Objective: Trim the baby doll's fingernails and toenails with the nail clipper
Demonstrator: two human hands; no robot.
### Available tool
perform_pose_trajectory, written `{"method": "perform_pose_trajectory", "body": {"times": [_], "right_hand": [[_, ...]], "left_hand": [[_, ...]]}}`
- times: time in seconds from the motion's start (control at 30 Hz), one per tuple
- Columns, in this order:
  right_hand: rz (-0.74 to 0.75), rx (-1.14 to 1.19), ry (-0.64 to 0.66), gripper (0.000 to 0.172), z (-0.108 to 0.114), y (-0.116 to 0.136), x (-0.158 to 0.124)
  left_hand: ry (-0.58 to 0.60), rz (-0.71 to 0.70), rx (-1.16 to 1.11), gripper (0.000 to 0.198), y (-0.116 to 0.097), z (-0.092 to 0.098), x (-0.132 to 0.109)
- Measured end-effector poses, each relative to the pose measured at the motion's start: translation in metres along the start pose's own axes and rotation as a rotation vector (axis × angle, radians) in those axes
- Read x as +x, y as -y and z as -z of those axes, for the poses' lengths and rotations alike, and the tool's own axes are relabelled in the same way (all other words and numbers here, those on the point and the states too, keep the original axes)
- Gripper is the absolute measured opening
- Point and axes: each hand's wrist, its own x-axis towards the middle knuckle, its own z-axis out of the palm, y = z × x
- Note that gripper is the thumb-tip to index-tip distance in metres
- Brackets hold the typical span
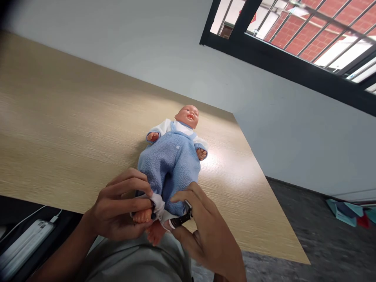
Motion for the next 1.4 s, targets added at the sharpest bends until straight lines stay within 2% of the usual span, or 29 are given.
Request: {"method": "perform_pose_trajectory", "body": {"times": [0.13, 0.23, 0.37, 0.47, 0.57, 0.7, 0.87, 0.97, 1.17, 1.27, 1.4], "right_hand": [[-0.013, -0.117, 0.004, 0.045, 0.004, 0.0, 0.001], [0.032, -0.054, -0.06, 0.042, 0.004, 0.0, -0.001], [0.082, 0.187, -0.154, 0.036, 0.002, 0.002, -0.004], [0.213, 0.283, -0.261, 0.034, -0.004, 0.006, -0.003], [0.385, 0.277, -0.348, 0.033, -0.014, 0.007, -0.001], [0.501, 0.167, -0.261, 0.038, -0.027, -0.002, -0.001], [0.542, 0.112, -0.233, 0.029, -0.032, -0.011, -0.003], [0.536, 0.007, -0.18, 0.022, -0.028, -0.004, -0.002], [0.438, -0.164, -0.189, 0.01, -0.021, 0.022, -0.006], [0.382, -0.222, -0.152, 0.019, -0.02, 0.03, -0.014], [0.273, -0.179, -0.097, 0.025, -0.017, 0.035, -0.018]], "left_hand": [[-0.001, 0.004, -0.007, 0.009, -0.001, 0.0, 0.001], [0.01, 0.003, -0.008, 0.011, 0.0, 0.0, 0.001], [0.006, 0.019, 0.0, 0.013, -0.001, 0.0, 0.001], [0.013, 0.028, -0.002, 0.011, -0.002, 0.0, 0.002], [0.003, 0.02, 0.0, 0.01, -0.001, 0.0, 0.002], [0.0, 0.009, 0.001, 0.01, 0.0, 0.0, 0.002], [-0.002, 0.015, 0.012, 0.007, 0.0, 0.0, 0.002], [0.0, 0.017, 0.02, 0.005, -0.001, 0.0, 0.003], [0.029, 0.008, 0.0, 0.01, 0.0, 0.002, 0.001], [0.064, 0.006, -0.011, 0.011, 0.001, 0.001, -0.001], [0.06, -0.004, 0.009, 0.01, 0.002, 0.0, -0.001]]}}
